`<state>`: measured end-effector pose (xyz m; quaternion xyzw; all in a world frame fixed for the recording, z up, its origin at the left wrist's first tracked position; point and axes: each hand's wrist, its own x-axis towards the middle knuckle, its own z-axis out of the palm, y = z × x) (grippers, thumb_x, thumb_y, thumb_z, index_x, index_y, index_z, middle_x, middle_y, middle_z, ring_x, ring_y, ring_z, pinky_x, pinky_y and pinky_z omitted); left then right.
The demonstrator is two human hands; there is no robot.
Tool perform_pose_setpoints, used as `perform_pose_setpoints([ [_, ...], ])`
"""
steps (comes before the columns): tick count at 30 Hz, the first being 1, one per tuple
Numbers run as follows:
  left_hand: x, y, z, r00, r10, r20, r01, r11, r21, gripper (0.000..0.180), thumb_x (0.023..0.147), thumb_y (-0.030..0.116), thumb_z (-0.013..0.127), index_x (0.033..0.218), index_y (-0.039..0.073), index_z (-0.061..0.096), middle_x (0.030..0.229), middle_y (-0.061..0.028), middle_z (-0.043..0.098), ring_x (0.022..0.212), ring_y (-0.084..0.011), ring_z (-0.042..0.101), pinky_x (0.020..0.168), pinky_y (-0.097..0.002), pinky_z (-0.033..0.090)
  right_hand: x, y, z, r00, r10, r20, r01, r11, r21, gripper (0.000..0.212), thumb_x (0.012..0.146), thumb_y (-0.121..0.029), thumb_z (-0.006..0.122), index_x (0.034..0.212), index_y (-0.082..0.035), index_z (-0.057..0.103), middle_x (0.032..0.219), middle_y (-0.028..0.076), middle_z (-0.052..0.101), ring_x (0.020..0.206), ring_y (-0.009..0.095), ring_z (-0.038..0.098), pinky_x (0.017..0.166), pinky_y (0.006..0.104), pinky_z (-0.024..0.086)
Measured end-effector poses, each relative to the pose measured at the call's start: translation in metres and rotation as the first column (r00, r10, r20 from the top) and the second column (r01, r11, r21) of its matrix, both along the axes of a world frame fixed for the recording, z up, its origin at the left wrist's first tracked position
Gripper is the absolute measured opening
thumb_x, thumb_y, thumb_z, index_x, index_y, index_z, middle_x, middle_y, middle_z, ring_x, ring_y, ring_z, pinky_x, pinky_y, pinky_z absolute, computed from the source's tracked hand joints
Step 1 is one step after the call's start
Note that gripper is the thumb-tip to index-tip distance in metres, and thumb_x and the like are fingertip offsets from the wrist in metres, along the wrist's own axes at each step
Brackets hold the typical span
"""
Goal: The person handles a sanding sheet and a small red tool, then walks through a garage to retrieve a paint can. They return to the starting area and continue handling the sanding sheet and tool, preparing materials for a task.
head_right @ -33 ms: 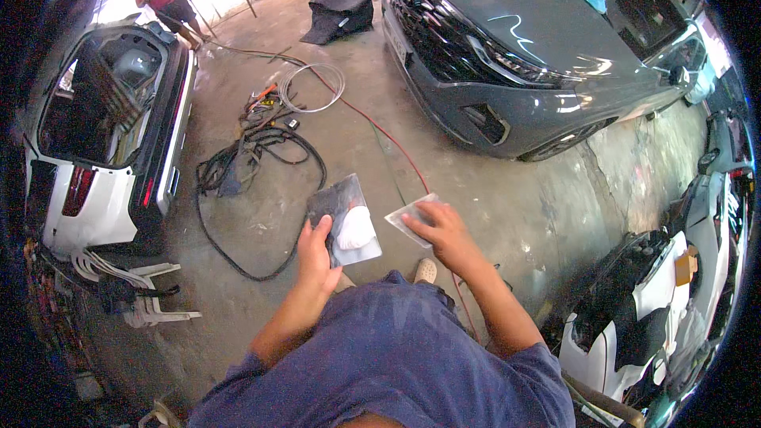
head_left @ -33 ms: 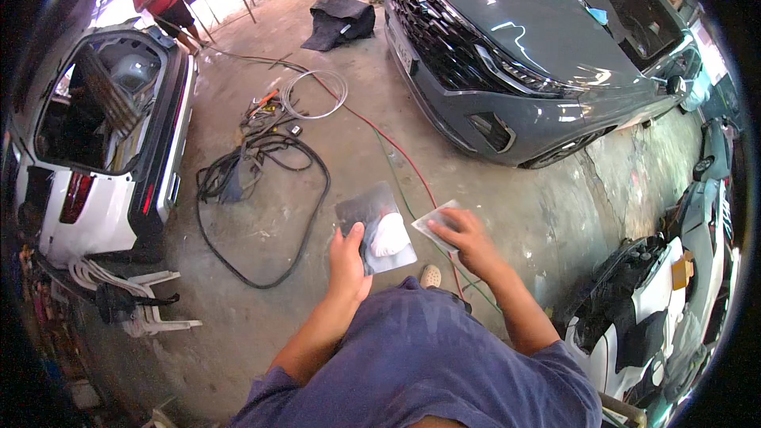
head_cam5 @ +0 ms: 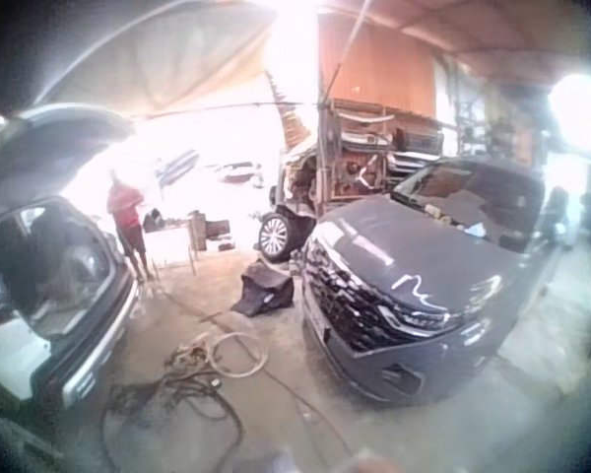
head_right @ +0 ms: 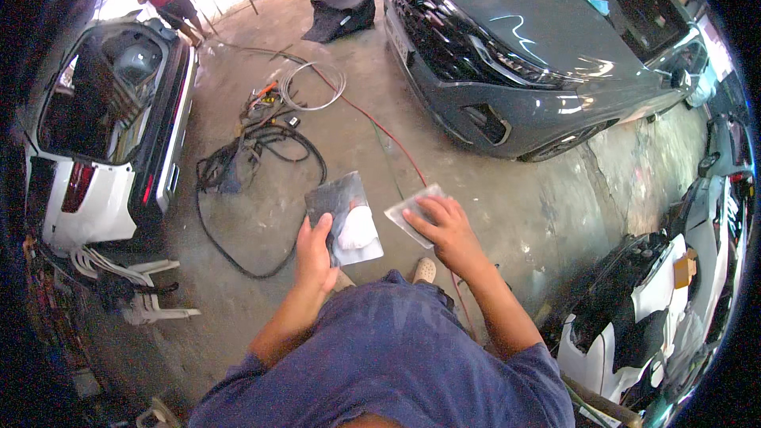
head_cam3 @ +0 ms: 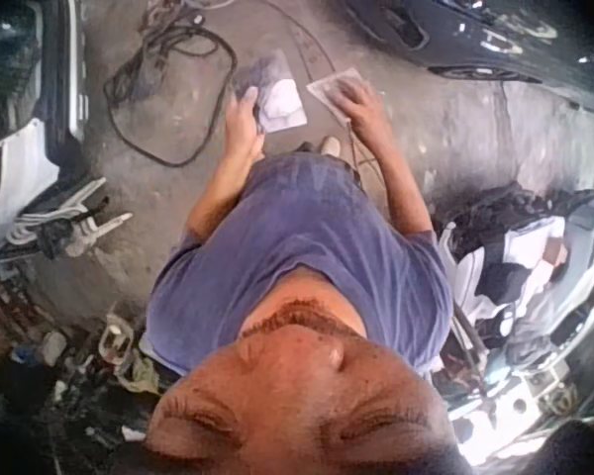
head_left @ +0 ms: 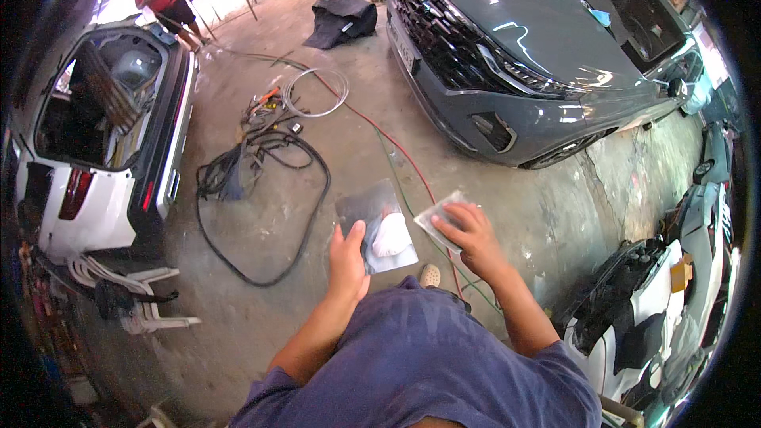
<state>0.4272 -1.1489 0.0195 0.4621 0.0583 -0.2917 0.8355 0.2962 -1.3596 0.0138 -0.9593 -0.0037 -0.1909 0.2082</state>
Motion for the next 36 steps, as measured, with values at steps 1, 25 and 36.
perform_pose_setpoints([
  [1,-0.002,0.000,0.002,1.000,-0.011,0.013,0.011,1.000,-0.005,0.034,0.101,0.014,0.055,0.132,0.001,0.050,0.122,-0.0096,0.063,0.109,-0.0206,0.062,0.098,-0.0370,0.050,-0.003,0.007,0.020,0.999,-0.027,0.046,0.029,0.999,-0.043,0.052,0.084,-0.012,0.063,0.134,-0.027,0.064,0.133,0.009,0.059,0.128,0.030,0.053,0.111,0.0523,0.036],
  [25,0.013,-0.010,0.053,0.729,-0.302,0.615,-0.117,0.830,0.546,0.038,0.105,0.023,0.047,0.126,-0.009,0.052,0.095,-0.0276,0.067,0.092,-0.0334,0.068,0.077,-0.0423,0.049,0.001,0.047,0.050,0.924,0.363,-0.116,-0.366,0.930,-0.008,0.040,0.083,-0.018,0.063,0.123,-0.021,0.067,0.131,0.002,0.063,0.125,0.024,0.057,0.111,0.0513,0.037],
  [36,-0.003,-0.018,0.023,0.990,-0.054,-0.132,0.037,0.992,-0.124,0.033,0.099,0.015,0.053,0.129,0.002,0.054,0.118,-0.0122,0.067,0.106,-0.0255,0.067,0.093,-0.0421,0.055,-0.001,0.054,0.039,0.982,0.117,0.148,-0.161,0.929,0.332,0.051,0.089,-0.007,0.067,0.136,-0.026,0.062,0.141,0.021,0.050,0.127,0.040,0.053,0.109,0.0527,0.041],
])
